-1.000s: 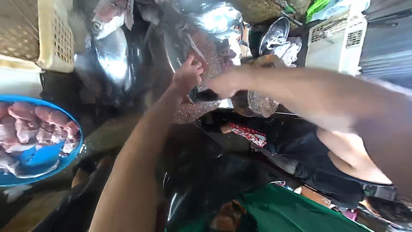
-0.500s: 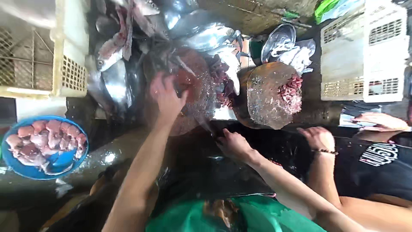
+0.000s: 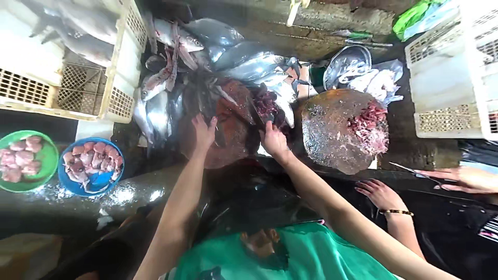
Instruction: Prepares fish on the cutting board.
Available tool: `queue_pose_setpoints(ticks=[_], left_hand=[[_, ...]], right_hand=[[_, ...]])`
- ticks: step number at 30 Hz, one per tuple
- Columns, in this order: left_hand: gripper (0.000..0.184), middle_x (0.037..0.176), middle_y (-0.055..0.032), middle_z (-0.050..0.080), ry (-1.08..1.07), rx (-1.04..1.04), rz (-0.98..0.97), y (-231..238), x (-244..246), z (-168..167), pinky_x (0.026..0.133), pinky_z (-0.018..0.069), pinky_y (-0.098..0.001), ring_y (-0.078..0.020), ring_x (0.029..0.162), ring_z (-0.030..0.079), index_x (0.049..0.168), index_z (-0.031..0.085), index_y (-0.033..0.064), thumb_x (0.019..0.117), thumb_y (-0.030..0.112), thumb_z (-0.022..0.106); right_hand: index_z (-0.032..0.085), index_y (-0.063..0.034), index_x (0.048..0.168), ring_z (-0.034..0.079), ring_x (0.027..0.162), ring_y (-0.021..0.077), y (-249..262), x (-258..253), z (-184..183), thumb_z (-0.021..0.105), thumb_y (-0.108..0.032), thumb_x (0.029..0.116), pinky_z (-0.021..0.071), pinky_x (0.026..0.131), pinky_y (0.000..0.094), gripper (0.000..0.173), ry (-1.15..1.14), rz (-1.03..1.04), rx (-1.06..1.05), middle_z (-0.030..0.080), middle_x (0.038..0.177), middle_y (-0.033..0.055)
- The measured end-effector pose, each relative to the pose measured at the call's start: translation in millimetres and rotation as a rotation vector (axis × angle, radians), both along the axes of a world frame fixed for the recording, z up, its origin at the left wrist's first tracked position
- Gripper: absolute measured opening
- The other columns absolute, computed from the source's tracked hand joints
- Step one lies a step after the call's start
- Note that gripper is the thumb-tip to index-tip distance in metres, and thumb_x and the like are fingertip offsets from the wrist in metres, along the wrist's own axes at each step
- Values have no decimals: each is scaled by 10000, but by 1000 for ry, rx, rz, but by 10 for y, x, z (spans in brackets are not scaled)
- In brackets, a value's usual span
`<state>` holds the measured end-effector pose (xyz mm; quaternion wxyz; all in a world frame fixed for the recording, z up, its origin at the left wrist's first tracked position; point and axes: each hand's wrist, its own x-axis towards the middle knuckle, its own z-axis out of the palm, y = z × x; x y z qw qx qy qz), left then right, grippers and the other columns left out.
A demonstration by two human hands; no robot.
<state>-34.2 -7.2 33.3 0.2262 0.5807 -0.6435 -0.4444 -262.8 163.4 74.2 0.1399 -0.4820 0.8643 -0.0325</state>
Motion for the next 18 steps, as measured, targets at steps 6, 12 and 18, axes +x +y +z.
queue_pose_setpoints(ticks=[6,12,18], left_hand=[[448,1250,-236,635,-43,-97,-59,73,2,78,1030,514,-499,-350,1173,627,1447,498,12,1067,248,495],[600,1456,-253,516,-76,-57,56,331,-369,720,1060,514,-526,-366,1303,567,1460,475,36,1028,448,540],[1147,1637,-294,262,-318,217,95,-112,-611,761,1084,417,-673,-482,1490,311,1578,343,33,763,773,668]], right_hand=[[504,-43,1447,636,1213,380,-440,612,122,579,-403,1017,565,971,544,566,-191,187,-208,585,1381,235],[552,-55,1432,599,1278,393,-842,810,209,758,-367,876,507,1046,606,670,-377,29,-272,598,1400,234],[419,144,1453,601,1227,408,-1049,934,193,740,-39,867,492,1055,554,693,-774,12,-292,568,1347,362]])
